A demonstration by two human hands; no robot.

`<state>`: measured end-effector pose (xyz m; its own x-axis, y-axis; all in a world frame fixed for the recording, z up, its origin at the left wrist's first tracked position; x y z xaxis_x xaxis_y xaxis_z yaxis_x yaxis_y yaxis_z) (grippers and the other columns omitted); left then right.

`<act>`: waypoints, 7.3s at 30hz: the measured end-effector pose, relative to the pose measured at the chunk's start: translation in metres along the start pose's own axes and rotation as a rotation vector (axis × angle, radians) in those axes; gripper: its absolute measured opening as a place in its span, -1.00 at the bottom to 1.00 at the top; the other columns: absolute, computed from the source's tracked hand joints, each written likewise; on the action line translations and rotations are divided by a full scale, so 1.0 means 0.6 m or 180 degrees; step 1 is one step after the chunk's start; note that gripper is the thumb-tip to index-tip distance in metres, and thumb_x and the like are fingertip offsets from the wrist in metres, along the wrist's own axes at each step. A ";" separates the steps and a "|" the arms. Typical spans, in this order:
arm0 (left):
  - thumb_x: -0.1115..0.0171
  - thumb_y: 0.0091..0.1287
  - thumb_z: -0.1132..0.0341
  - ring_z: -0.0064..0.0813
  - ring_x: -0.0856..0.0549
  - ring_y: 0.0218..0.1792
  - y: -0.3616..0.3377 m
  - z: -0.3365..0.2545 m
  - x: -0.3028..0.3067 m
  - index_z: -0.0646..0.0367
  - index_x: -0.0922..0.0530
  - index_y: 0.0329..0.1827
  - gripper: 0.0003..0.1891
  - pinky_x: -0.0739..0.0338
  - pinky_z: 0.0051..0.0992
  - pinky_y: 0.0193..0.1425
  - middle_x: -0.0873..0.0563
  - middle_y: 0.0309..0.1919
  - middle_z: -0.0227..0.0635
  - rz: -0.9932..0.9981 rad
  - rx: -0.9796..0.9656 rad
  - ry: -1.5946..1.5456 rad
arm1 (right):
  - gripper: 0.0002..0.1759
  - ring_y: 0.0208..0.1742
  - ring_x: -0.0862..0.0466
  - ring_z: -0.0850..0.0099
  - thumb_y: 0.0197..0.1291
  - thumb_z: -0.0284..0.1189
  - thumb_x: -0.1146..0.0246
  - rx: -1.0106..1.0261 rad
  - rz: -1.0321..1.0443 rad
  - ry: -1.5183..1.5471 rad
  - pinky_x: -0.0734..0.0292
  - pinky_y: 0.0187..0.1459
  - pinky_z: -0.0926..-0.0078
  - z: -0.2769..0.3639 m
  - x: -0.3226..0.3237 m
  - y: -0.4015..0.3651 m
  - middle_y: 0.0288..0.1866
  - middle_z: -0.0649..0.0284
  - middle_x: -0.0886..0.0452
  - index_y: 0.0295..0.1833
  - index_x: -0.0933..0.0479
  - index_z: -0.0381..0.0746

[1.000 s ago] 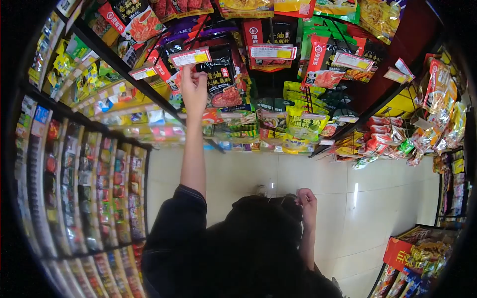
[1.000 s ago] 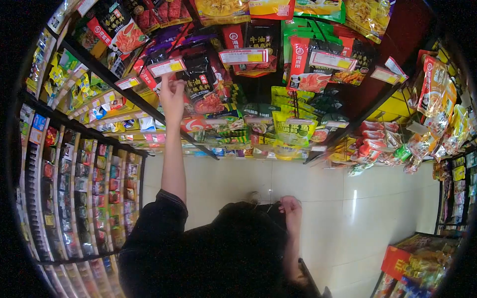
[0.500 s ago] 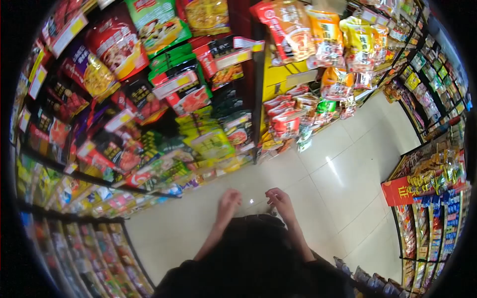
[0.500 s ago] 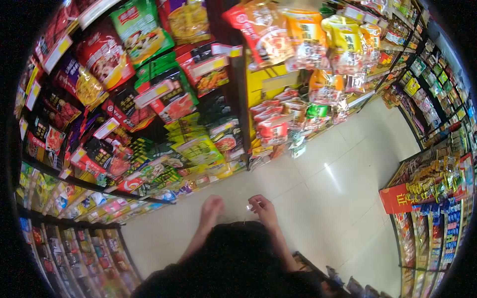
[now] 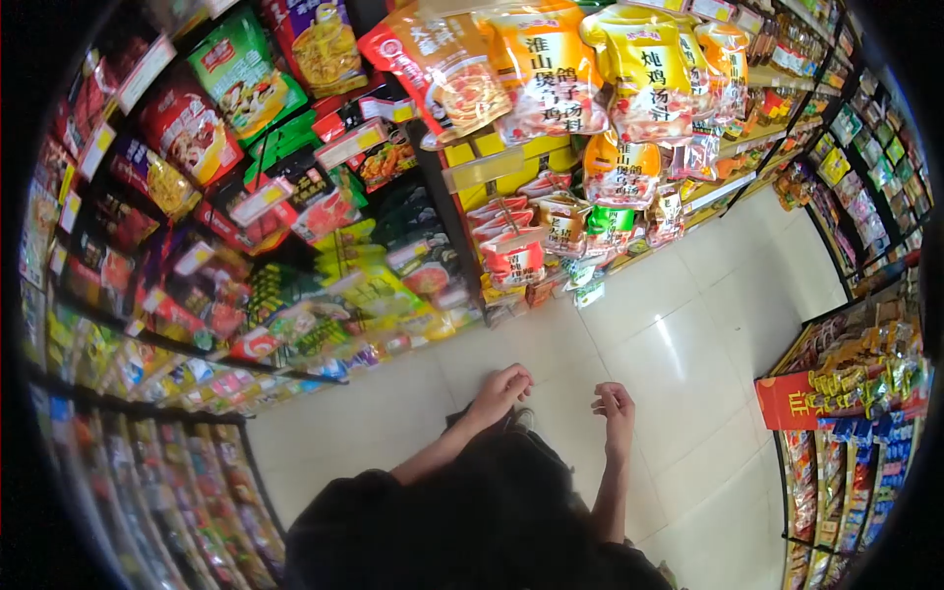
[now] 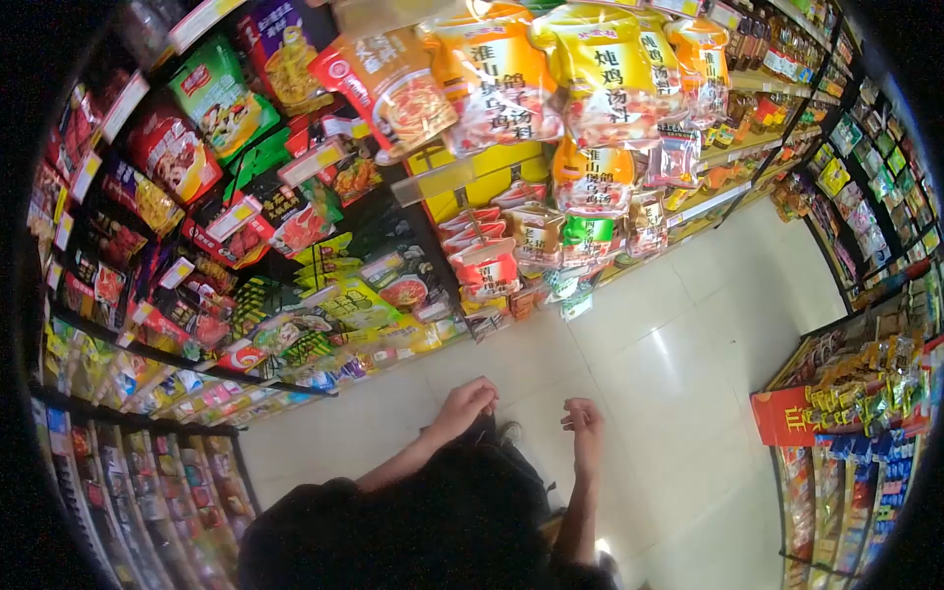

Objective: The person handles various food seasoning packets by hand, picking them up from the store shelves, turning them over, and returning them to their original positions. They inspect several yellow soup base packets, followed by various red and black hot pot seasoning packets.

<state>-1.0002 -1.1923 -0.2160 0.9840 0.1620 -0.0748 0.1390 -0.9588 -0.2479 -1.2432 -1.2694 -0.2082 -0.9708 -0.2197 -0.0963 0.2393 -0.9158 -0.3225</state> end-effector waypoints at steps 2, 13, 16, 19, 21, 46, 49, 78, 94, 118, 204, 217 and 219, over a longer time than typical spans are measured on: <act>-0.10 0.56 0.30 -0.61 -0.66 -0.32 0.021 0.018 -0.021 0.24 -0.60 -0.13 -0.81 -0.56 -0.55 -0.17 -0.69 -0.36 -0.37 0.0105 0.0079 0.0107 | -0.81 -0.26 -0.61 0.55 0.49 -0.34 -0.21 0.0036 -0.0115 0.0047 -0.52 -0.19 0.55 0.016 0.011 0.015 -0.10 0.30 -0.67 -0.04 -0.63 -0.23; -0.12 0.49 0.22 -0.52 -0.74 -0.34 0.212 0.000 -0.102 0.20 -0.63 -0.10 -0.77 -0.61 -0.48 -0.22 -0.74 -0.38 -0.31 0.0700 0.0267 0.1132 | -0.84 -0.14 -0.60 0.53 0.48 -0.40 -0.22 0.0745 -0.0203 -0.0199 -0.54 -0.11 0.52 0.261 0.004 0.161 -0.09 0.28 -0.63 -0.04 -0.60 -0.28; -0.11 0.50 0.18 -0.50 -0.75 -0.33 0.263 -0.025 -0.100 0.18 -0.63 -0.10 -0.75 -0.61 -0.45 -0.21 -0.75 -0.38 -0.32 0.0569 0.0012 0.0872 | -0.82 0.02 -0.58 0.48 0.42 -0.50 -0.23 0.1710 -0.0116 -0.0376 -0.54 0.01 0.48 0.426 -0.004 0.197 0.07 0.25 -0.58 0.06 -0.57 -0.29; -0.11 0.52 0.21 -0.51 -0.75 -0.29 0.312 -0.034 -0.095 0.19 -0.63 -0.08 -0.77 -0.61 -0.46 -0.15 -0.75 -0.35 -0.32 0.0478 0.0024 0.0845 | -0.58 0.28 -0.51 0.28 0.27 -0.52 -0.29 0.2656 -0.0272 -0.0873 -0.53 0.17 0.31 0.559 -0.020 0.215 0.26 0.11 -0.47 0.24 -0.50 -0.29; -0.12 0.52 0.24 -0.54 -0.74 -0.28 0.332 -0.056 -0.086 0.22 -0.62 -0.07 -0.78 -0.59 -0.50 -0.12 -0.74 -0.31 -0.35 0.0340 0.0185 0.1043 | -0.53 0.29 -0.50 0.27 0.25 -0.52 -0.31 0.3053 -0.0335 -0.1134 -0.53 0.17 0.29 0.622 -0.040 0.228 0.29 0.10 -0.46 0.28 -0.47 -0.28; -0.18 0.59 0.14 -0.52 -0.76 -0.20 0.347 -0.555 -0.154 0.21 -0.41 0.15 -0.67 -0.62 -0.59 -0.31 -0.71 -0.06 -0.27 -0.2325 -0.2086 -0.0625 | -0.48 0.14 -0.63 0.45 0.42 -0.54 -0.25 0.2116 0.2176 0.0203 -0.68 -0.01 0.53 0.664 -0.065 0.426 0.26 0.10 -0.55 0.43 -0.33 -0.38; -0.25 0.55 0.27 -0.62 -0.73 -0.22 0.339 -0.569 -0.186 0.20 -0.40 0.18 -0.69 -0.58 -0.66 -0.35 -0.70 -0.06 -0.34 -0.1929 -0.2225 -0.0882 | -0.55 0.25 -0.56 0.40 0.49 -0.50 -0.16 0.2120 0.2146 0.0507 -0.63 0.09 0.49 0.682 -0.047 0.416 0.29 0.03 -0.50 0.39 -0.32 -0.42; -0.31 0.48 0.32 -0.67 -0.66 -0.09 0.178 -0.348 0.002 0.18 -0.63 0.08 -0.79 -0.52 -0.62 -0.02 -0.73 -0.08 -0.43 -0.3088 -0.1107 -0.0394 | -0.20 0.48 -0.42 0.22 0.31 -0.47 -0.40 0.1040 0.3453 -0.0429 -0.33 0.45 0.28 0.335 -0.150 0.324 0.42 -0.03 -0.39 0.56 -0.16 -0.37; -0.50 0.27 0.42 -0.65 -0.75 -0.26 0.191 -0.401 0.211 0.27 -0.72 -0.12 -0.81 -0.65 -0.59 -0.10 -0.81 -0.25 -0.33 -0.2995 -0.1884 -0.0889 | -0.13 0.46 -0.44 0.26 0.44 -0.46 -0.28 0.1332 0.3530 0.0050 -0.37 0.44 0.27 0.333 -0.341 0.304 0.55 -0.07 -0.25 0.64 0.11 -0.28; -0.40 0.31 0.51 -0.65 -0.72 -0.25 0.240 -0.462 0.309 0.30 -0.72 -0.09 -0.86 -0.60 -0.60 -0.15 -0.82 -0.24 -0.37 -0.3194 -0.2174 0.0599 | -0.40 0.10 -0.64 0.41 0.57 -0.46 -0.07 0.0955 0.2899 -0.0469 -0.57 0.11 0.44 0.267 -0.181 0.379 0.21 0.12 -0.57 0.62 -0.10 -0.18; -0.45 0.39 0.28 -0.68 -0.71 -0.32 0.160 -0.411 0.205 0.25 -0.66 -0.09 -0.78 -0.61 -0.61 -0.21 -0.76 -0.30 -0.42 -0.3385 -0.1693 0.0033 | -0.49 0.32 -0.50 0.08 0.28 -0.50 -0.38 0.2443 0.3002 -0.1572 -0.53 0.27 0.21 0.324 -0.114 0.364 0.30 0.02 -0.43 0.34 -0.52 -0.26; -0.44 0.26 0.55 -0.63 -0.72 -0.11 0.181 -0.464 0.240 0.26 -0.67 -0.01 -0.75 -0.60 -0.59 0.01 -0.77 -0.13 -0.37 -0.3508 -0.2394 0.0509 | -0.62 0.04 -0.68 0.26 0.44 -0.51 -0.21 0.1584 0.2338 -0.1882 -0.67 0.05 0.36 0.265 0.003 0.428 0.25 0.05 -0.46 0.33 -0.52 -0.23; -0.45 0.27 0.53 -0.63 -0.72 -0.13 0.179 -0.476 0.237 0.25 -0.67 -0.02 -0.76 -0.60 -0.59 0.00 -0.77 -0.14 -0.39 -0.3590 -0.2534 0.0475 | -0.62 0.05 -0.68 0.25 0.43 -0.52 -0.21 0.1493 0.2272 -0.1944 -0.67 0.03 0.36 0.267 0.013 0.434 0.24 0.05 -0.48 0.33 -0.53 -0.22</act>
<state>-0.8136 -1.3388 0.0228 0.2943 0.9515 -0.0893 0.8339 -0.2100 0.5104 -1.1911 -1.5632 -0.1420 -0.4820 -0.7726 0.4131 0.8556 -0.5166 0.0320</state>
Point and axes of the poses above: each hand's wrist, its own y-axis towards the middle knuckle, its own x-axis out of the back of the hand, z = x × y, the point moved 8 cm from there along y, towards the middle knuckle
